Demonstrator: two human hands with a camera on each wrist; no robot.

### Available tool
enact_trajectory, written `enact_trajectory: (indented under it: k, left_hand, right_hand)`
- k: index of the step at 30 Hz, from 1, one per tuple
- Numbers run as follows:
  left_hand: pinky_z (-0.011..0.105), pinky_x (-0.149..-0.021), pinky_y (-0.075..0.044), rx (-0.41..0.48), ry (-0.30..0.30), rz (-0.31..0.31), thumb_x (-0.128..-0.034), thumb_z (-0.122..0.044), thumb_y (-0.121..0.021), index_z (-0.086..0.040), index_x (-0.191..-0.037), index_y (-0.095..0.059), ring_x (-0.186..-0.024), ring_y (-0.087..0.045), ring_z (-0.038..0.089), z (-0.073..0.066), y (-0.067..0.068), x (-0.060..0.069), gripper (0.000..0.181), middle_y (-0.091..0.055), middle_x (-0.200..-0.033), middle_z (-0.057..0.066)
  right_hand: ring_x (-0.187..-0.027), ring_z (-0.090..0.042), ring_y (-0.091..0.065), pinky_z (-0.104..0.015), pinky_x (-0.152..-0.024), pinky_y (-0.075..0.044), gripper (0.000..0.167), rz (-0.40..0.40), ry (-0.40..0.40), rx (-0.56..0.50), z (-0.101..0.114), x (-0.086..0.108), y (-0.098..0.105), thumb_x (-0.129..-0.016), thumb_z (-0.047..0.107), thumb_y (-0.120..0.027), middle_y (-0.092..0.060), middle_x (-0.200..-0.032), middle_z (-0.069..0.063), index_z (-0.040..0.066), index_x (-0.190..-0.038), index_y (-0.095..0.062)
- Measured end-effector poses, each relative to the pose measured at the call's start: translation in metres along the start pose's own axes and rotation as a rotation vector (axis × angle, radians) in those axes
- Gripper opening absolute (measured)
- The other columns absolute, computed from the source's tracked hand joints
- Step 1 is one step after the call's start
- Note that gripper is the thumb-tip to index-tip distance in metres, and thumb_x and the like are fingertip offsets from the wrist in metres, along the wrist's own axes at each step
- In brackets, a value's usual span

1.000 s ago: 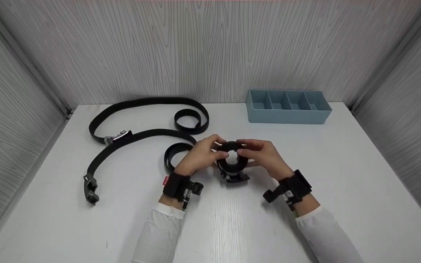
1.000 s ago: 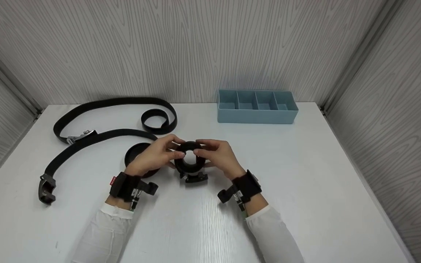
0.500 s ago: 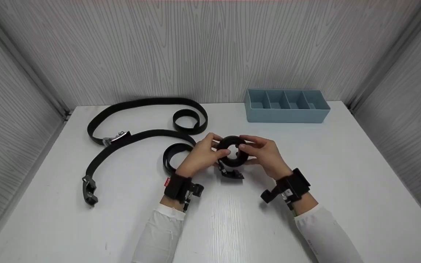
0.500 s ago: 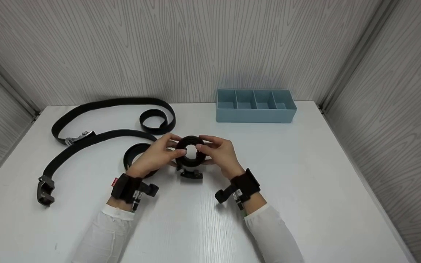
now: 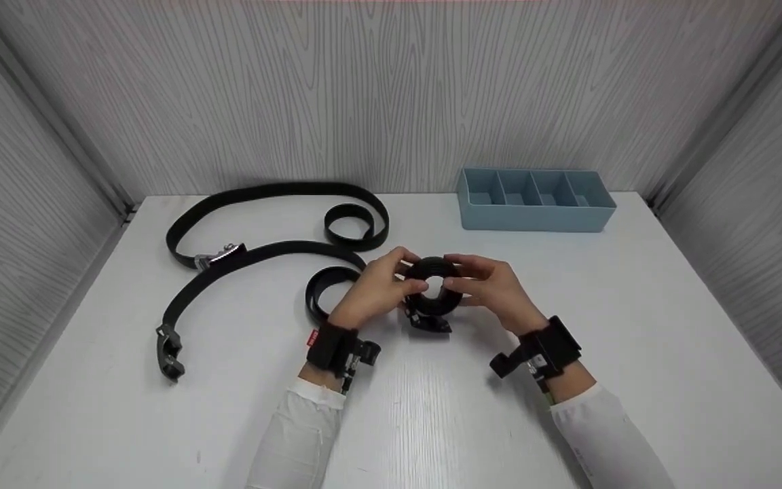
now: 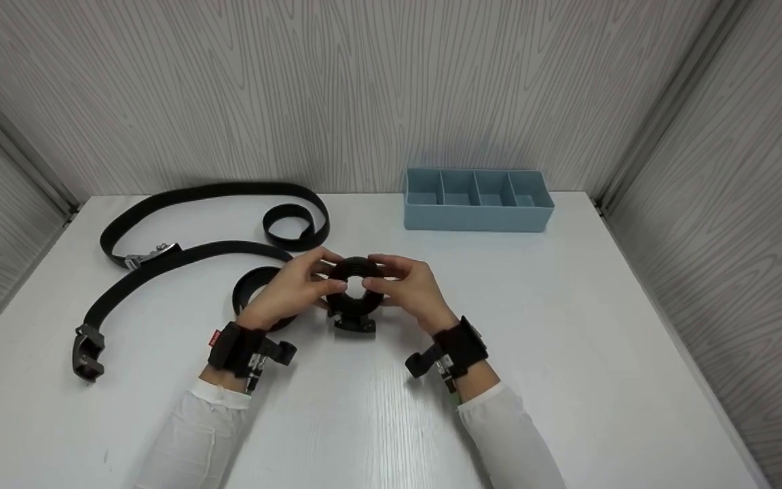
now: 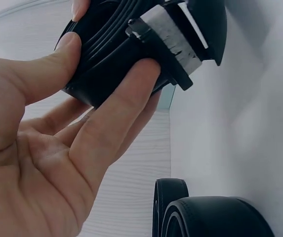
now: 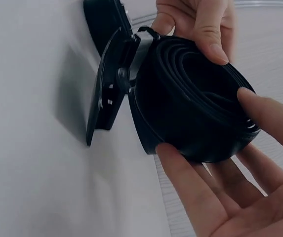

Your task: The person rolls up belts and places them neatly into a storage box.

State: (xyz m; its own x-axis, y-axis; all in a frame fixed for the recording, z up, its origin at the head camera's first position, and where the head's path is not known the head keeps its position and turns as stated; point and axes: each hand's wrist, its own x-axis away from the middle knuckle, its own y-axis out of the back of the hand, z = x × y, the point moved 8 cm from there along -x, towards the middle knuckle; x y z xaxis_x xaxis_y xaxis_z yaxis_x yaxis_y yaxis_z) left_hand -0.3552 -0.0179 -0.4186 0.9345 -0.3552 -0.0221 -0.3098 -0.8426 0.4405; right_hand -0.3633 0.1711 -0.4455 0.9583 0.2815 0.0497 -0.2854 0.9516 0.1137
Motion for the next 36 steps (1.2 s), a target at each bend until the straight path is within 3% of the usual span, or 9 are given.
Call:
enact_trajectory:
  k: [6,18,23,28,33,36]
  left_hand:
    - [0.033,-0.075,-0.058,-0.023,-0.009,0.018,-0.0987,-0.019,-0.074,-0.012,-0.132,-0.06,-0.094,-0.071,0.019,-0.001,-0.001,0.0,0.037,-0.07,-0.124,0.014]
    - [0.043,-0.102,-0.048,0.019,-0.029,-0.09,-0.097,-0.028,-0.077,-0.01,-0.131,-0.063,-0.119,-0.062,0.023,-0.001,0.011,-0.001,0.041,-0.069,-0.126,0.005]
    - [0.04,-0.099,-0.053,0.055,-0.041,-0.077,-0.096,-0.026,-0.078,-0.009,-0.137,-0.062,-0.12,-0.065,0.025,0.0,0.012,-0.001,0.047,-0.069,-0.13,0.009]
    - [0.035,-0.092,-0.057,0.157,-0.022,-0.066,-0.0917,-0.023,-0.083,-0.008,-0.135,-0.062,-0.114,-0.069,0.022,0.002,0.008,-0.002,0.051,-0.069,-0.128,0.009]
    - [0.033,-0.086,-0.057,0.209,-0.092,-0.075,-0.0896,-0.023,-0.085,-0.006,-0.135,-0.062,-0.106,-0.071,0.023,-0.007,0.006,-0.004,0.054,-0.071,-0.124,0.011]
    - [0.033,-0.084,-0.057,0.229,-0.122,-0.1,-0.0897,-0.021,-0.085,-0.005,-0.133,-0.064,-0.103,-0.071,0.023,-0.01,0.008,-0.003,0.051,-0.072,-0.12,0.012]
  right_hand:
    - [-0.106,-0.026,-0.072,-0.036,-0.077,-0.062,0.054,0.005,0.008,0.027,0.0,0.001,0.0,-0.092,0.02,-0.082,-0.068,-0.132,-0.015,0.011,-0.142,-0.064]
    - [-0.111,-0.026,-0.072,-0.04,-0.086,-0.061,0.058,-0.09,0.1,-0.191,0.005,0.001,0.008,-0.091,0.012,-0.083,-0.067,-0.136,-0.017,0.006,-0.144,-0.061]
    - [-0.113,-0.027,-0.072,-0.042,-0.089,-0.06,0.059,-0.132,0.11,-0.291,0.005,0.001,0.011,-0.091,0.01,-0.082,-0.065,-0.138,-0.019,0.005,-0.146,-0.059]
    - [-0.114,-0.028,-0.071,-0.045,-0.092,-0.059,0.059,-0.136,0.119,-0.437,0.004,0.001,0.012,-0.095,0.005,-0.076,-0.066,-0.135,-0.017,0.003,-0.149,-0.053]
    - [-0.115,-0.026,-0.07,-0.047,-0.096,-0.057,0.056,-0.112,0.137,-0.575,0.007,0.002,0.01,-0.1,0.0,-0.068,-0.069,-0.133,-0.013,0.002,-0.152,-0.048]
    - [-0.117,-0.027,-0.069,-0.048,-0.098,-0.056,0.055,-0.089,0.133,-0.595,0.007,0.001,0.009,-0.102,0.001,-0.065,-0.067,-0.136,-0.013,0.003,-0.153,-0.046]
